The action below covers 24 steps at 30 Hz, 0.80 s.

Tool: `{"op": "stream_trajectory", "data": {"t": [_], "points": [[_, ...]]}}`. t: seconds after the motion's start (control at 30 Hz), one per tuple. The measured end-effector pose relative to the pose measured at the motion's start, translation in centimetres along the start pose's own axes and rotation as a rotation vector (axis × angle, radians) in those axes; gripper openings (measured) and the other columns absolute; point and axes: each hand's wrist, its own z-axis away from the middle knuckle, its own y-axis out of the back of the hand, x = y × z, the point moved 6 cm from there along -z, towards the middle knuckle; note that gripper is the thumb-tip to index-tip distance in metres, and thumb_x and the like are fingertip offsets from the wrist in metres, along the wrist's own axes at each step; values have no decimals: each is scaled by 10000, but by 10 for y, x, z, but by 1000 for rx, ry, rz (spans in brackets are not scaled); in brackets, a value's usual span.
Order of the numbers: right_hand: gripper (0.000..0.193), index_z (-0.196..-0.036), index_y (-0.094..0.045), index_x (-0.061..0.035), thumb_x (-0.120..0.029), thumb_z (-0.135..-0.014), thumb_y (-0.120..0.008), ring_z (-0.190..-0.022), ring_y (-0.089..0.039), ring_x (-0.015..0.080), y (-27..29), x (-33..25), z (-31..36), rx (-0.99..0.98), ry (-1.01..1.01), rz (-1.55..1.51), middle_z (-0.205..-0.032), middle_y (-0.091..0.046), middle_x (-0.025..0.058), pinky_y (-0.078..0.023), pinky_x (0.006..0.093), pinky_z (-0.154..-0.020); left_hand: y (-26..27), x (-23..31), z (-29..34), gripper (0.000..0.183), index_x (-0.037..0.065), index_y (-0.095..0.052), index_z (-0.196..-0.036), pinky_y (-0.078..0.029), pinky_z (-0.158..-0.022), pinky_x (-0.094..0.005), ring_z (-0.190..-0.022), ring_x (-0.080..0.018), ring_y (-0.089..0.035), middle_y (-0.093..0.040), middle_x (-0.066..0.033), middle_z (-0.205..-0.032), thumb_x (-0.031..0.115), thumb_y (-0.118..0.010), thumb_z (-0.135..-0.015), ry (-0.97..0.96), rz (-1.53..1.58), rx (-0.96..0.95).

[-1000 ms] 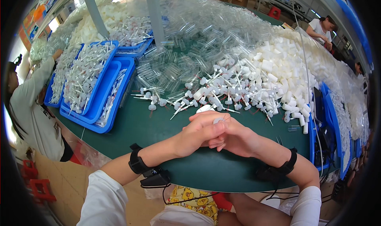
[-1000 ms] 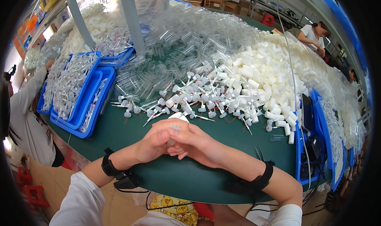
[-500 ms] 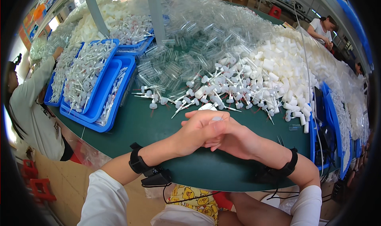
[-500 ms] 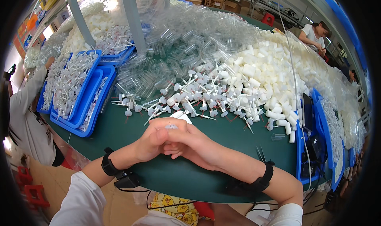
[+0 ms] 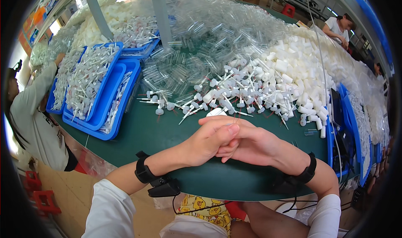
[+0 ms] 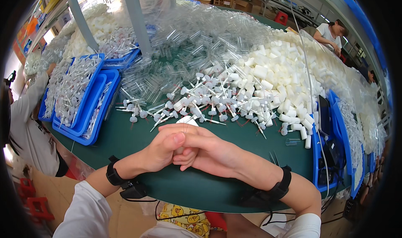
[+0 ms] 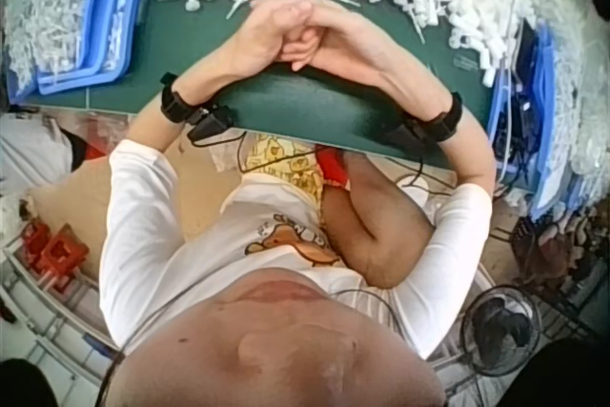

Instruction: Assembling small white plastic components and electronic parts at a workstation.

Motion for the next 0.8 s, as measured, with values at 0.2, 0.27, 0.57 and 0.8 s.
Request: {"op": "stream_trajectory", "data": {"t": [0.2, 0.27, 0.57, 0.8], "points": [[493, -1289, -375, -4, -210, -881, -560, -851, -528, 153, -1, 0, 3, -38, 5, 25, -1060, -500, 97, -466, 253, -669, -2, -3, 0, 335, 53, -426, -747, -410, -495, -240, -515, -81, -370, -383, -2, -631, 315, -386, -952, -4, -26, -27], [508, -1296, -364, -4, -214, -879, -565, -856, -533, 160, 2, 0, 3, -52, 3, 21, -1071, -499, 101, -469, 257, -673, -2, -5, 0, 337, 55, -422, -746, -411, -495, -239, -516, -79, -371, -382, -1, -626, 317, -384, -954, -3, -28, -24], [493, -1290, -365, -5, -167, -873, -572, -852, -566, 168, 2, -1, 1, -63, 10, 2, -1070, -519, 108, -498, 262, -651, -3, -3, 0, 315, 40, -441, -808, -429, -504, -248, -518, -71, -376, -380, 9, -587, 315, -395, -954, 17, -45, -28], [414, -1232, -400, 3, -150, -880, -556, -786, -557, 136, 0, -4, 0, -46, 24, -25, -1003, -541, 84, -488, 241, -617, -2, 0, -1, 312, 41, -438, -828, -430, -519, -247, -511, -70, -370, -377, 10, -582, 321, -390, -957, -11, -47, -44]]}}
